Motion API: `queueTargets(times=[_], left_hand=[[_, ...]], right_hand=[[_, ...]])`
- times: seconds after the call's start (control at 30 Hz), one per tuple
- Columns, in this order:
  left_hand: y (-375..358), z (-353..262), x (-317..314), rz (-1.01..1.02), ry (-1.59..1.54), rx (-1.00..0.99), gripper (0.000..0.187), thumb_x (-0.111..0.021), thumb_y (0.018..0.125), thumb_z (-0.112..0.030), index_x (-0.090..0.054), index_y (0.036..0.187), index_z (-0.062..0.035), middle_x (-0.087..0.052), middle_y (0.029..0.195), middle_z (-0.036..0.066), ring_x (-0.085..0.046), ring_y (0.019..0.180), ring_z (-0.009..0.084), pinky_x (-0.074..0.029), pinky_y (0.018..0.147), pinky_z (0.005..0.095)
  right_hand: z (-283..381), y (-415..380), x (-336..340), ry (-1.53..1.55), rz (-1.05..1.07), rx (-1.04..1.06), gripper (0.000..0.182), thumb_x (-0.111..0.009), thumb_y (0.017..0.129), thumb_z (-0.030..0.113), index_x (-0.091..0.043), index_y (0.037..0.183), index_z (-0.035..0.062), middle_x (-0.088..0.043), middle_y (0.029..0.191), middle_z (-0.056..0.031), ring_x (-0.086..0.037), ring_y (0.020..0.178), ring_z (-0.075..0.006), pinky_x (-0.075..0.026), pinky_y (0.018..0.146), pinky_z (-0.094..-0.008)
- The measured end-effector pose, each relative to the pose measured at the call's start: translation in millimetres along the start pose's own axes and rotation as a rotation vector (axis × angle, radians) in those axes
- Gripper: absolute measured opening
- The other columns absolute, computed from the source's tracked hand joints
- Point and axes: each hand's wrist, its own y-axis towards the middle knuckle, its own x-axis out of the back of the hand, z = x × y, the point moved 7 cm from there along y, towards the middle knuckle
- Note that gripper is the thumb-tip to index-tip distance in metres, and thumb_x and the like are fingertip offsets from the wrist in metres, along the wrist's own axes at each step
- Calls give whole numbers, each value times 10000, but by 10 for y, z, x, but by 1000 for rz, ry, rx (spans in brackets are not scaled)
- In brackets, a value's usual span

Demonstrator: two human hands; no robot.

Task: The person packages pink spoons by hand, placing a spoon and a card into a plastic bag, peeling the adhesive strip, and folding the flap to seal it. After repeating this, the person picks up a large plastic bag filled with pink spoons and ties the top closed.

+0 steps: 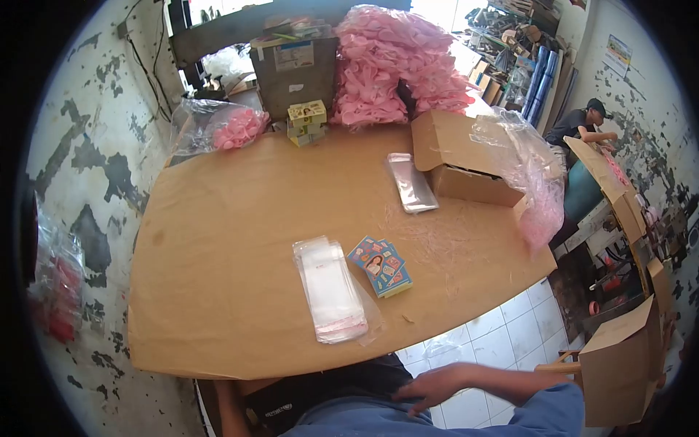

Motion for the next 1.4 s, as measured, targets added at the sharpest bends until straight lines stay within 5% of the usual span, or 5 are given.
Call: queueTargets(times=[0.17,0.37,0.53,0.73,1.4], left_hand=[[-172,-765,-160,27,-60,-73,553,-675,986,-303,-574,1395,56,-639,1357,265,-601,1288,412,-442,1116,488],[-797,-1727,-128,-70,-63,-188,578,-671,988,-320,-559,1403,67,-618,1370,302,-583,1305,444,-419,1136,499],[-1157,-1774,-231,-218,188,-198,613,-690,972,-305,-528,1439,59,-545,1460,303,-505,1371,473,-378,1159,537],[-1053,-2128,-328,-119,270,-262,670,-713,962,-307,-481,1484,42,-473,1517,309,-456,1419,474,-378,1156,557],[-851,-2231,-301,-110,271,-196,753,-746,949,-331,-424,1533,20,-488,1497,313,-508,1384,461,-424,1123,543]], right_hand=[[1483,-1244,1425,251,192,297,561,-618,1088,188,-425,1590,28,-499,1591,-149,-583,1376,-249,-578,1021,-388],[1122,-2657,4281,-130,-964,44,399,-661,1051,231,-620,1395,32,-723,1276,-75,-674,1162,-183,-549,1010,-374],[947,-3534,6061,-956,-1616,-611,1111,-861,772,199,-219,1675,117,-472,1574,-296,-482,1461,-396,-414,1197,-493],[1193,-3226,6691,-981,-1766,-945,1073,-672,892,22,-44,1709,321,-84,1790,-80,-87,1649,-290,-127,1308,-595],[736,-3012,6815,-1044,-2200,-142,597,-790,773,19,-583,1328,96,-645,1365,-152,-577,1293,-398,-492,1091,-468]])
